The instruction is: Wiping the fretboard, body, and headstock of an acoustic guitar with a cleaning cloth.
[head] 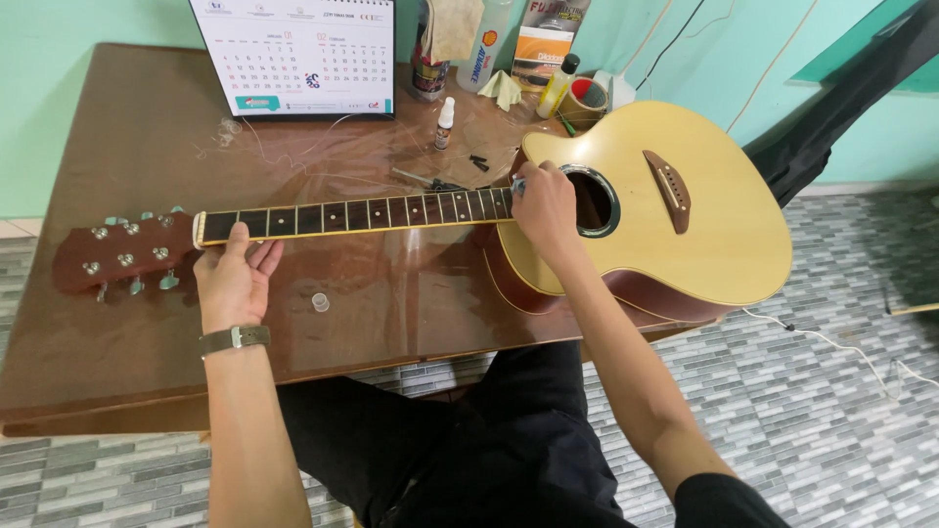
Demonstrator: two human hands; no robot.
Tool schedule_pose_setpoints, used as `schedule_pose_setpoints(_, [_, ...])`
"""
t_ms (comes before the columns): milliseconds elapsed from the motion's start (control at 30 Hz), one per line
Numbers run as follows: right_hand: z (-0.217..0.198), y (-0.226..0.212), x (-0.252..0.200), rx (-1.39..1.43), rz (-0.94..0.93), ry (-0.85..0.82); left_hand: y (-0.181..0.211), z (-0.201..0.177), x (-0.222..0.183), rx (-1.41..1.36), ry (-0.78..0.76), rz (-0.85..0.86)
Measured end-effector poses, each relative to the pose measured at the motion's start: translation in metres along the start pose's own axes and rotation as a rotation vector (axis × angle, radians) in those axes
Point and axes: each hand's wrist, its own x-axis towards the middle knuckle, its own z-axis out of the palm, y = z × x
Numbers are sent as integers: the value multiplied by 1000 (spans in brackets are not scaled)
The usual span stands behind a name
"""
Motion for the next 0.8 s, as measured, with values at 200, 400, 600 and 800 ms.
schedule_pose_setpoints(200, [-21, -17, -54, -17, 106, 59, 0, 1, 2, 12, -4, -5])
schedule_pose_setpoints(400, [19, -6, 4, -61, 120, 94, 3, 1, -3, 23, -10, -13])
schedule_pose_setpoints(600, [-17, -21, -46, 16, 166, 82, -3, -4, 8, 17, -29, -3])
schedule_pose_setpoints(800, [13, -5, -12, -32, 137, 120, 0, -4, 5, -1, -25, -12])
